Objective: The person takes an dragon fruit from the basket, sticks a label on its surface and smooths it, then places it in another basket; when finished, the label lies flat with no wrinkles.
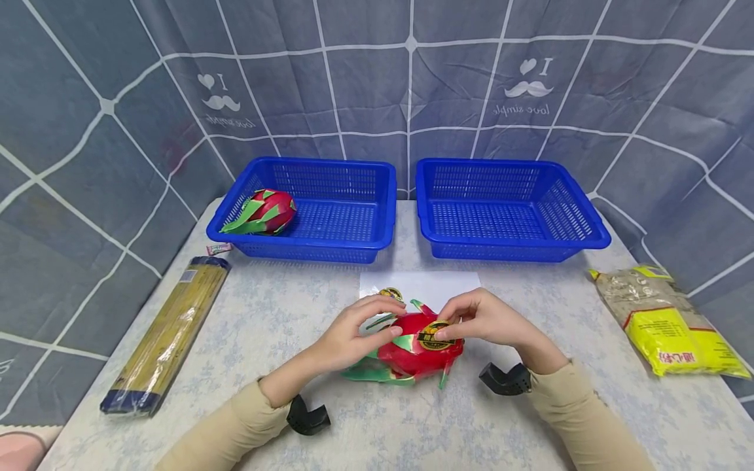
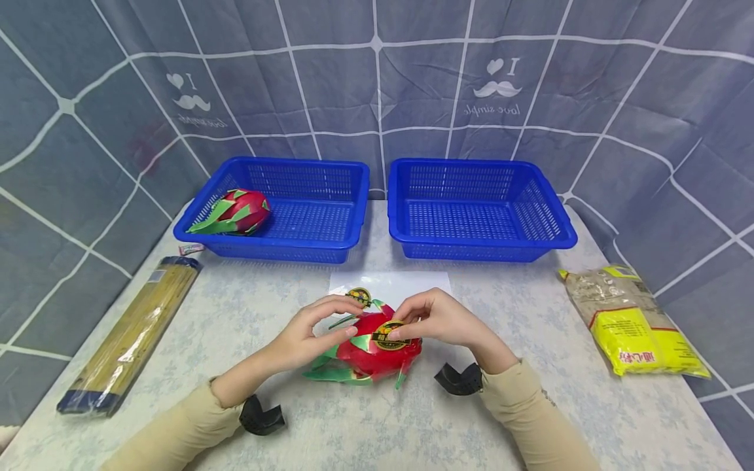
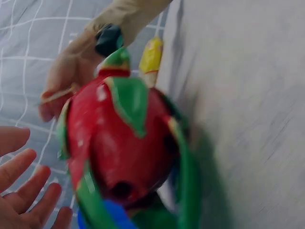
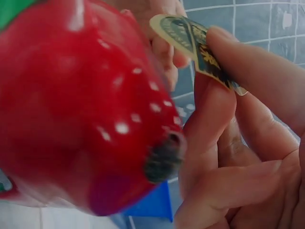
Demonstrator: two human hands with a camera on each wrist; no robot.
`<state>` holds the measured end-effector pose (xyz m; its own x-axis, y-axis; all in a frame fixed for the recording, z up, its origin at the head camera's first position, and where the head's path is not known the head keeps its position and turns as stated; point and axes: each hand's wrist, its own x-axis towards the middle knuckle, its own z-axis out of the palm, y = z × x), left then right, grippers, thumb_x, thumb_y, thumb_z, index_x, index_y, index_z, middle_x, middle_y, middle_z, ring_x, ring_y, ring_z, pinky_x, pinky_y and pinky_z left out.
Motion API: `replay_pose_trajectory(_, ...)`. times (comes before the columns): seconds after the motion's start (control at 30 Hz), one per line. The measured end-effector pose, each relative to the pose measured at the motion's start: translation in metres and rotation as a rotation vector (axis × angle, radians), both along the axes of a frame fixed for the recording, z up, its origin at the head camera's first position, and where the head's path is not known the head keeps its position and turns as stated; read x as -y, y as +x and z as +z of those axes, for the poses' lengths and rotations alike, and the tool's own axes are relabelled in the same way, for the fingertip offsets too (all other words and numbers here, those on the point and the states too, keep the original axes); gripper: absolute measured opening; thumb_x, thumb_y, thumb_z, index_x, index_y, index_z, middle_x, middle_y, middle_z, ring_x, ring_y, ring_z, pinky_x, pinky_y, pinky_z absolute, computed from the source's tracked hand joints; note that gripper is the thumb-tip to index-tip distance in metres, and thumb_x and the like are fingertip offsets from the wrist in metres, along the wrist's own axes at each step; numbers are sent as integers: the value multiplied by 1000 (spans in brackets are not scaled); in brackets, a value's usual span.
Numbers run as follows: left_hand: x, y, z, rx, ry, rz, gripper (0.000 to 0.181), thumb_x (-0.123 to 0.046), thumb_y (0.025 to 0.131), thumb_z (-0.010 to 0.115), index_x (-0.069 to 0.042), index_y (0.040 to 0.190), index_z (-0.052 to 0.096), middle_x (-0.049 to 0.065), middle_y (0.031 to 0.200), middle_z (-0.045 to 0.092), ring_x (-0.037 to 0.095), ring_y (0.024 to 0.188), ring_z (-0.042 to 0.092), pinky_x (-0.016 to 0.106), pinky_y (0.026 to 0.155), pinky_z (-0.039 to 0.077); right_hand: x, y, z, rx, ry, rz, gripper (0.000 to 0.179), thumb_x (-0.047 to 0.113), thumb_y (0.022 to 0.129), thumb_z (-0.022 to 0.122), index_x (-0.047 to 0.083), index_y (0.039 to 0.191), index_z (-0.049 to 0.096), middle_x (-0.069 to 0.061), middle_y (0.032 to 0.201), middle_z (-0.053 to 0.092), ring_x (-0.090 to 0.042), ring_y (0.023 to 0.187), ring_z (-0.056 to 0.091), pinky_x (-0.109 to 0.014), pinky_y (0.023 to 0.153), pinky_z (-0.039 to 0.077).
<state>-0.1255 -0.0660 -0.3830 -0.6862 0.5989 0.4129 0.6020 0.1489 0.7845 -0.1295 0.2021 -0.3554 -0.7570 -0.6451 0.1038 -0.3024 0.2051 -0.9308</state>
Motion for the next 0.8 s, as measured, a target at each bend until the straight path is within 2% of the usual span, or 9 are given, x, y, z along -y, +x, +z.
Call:
replay_pose_trajectory(0.07, -4, 3, -3, -9, -9, -2, 26, -16, 90, 64, -11, 115, 62, 0, 123, 57, 15, 119, 48, 37, 99, 40, 2, 0, -2, 6, -5, 16, 6, 4, 79, 73, 0, 83, 70, 6, 71, 64, -4, 60, 51, -21, 51, 42)
replay_pose_trajectory(0.1, -6, 6, 0, -3, -14, 1, 26, -15, 90, 64, -10, 115, 62, 2, 124, 56, 16, 120, 48, 38, 99, 39, 2, 0, -2, 11, -3, 21, 7, 4, 79, 73, 0, 83, 70, 6, 71, 64, -4, 60, 51, -21, 51, 43)
replay_pose_trajectory(0.3, -14, 12, -6, 26, -46, 20, 30, -16, 89, 66, -11, 117, 60, 1, 127, 54, 17, 121, 46, 41, 100, 38, 4, 1, -3, 9, 29, 53, 8, 7, 81, 72, 0, 84, 70, 6, 72, 63, -3, 60, 48, -21, 52, 42)
replay_pose_trajectory(0.33, -14, 10, -11, 22, -44, 18, 30, -18, 89, 65, -14, 119, 59, -1, 128, 53, 16, 121, 45, 41, 100, 38, 5, 2, -3, -3, 39, 45, 7, 7, 81, 73, 1, 84, 70, 6, 70, 62, -3, 60, 47, -21, 51, 41)
replay_pose_trajectory(0.53, -15, 11, -13, -2, -5, -1, 28, -16, 93, 58, -12, 121, 58, -2, 125, 54, 16, 119, 47, 39, 99, 38, 13, 8, -2, -47, 113, -52, 8, 12, 78, 76, 8, 78, 69, 7, 62, 52, -3, 55, 42, -19, 48, 35)
replay_pose_trajectory(0.7, -20, 12, -17, -24, -19, 50, 29, -21, 89, 64, -14, 117, 59, -5, 123, 54, 13, 118, 46, 38, 99, 38, 19, 15, 2, -73, 210, -145, 11, 15, 77, 78, 13, 76, 67, 8, 61, 53, -4, 52, 42, -19, 46, 35)
replay_pose_trajectory(0.8, -24, 14, -21, -74, -21, 85, 31, -23, 87, 68, -15, 116, 59, -4, 123, 55, 13, 117, 47, 40, 99, 36, 22, 20, 4, -107, 292, -202, 18, 20, 75, 79, 15, 77, 62, 9, 61, 53, -4, 52, 42, -20, 47, 35)
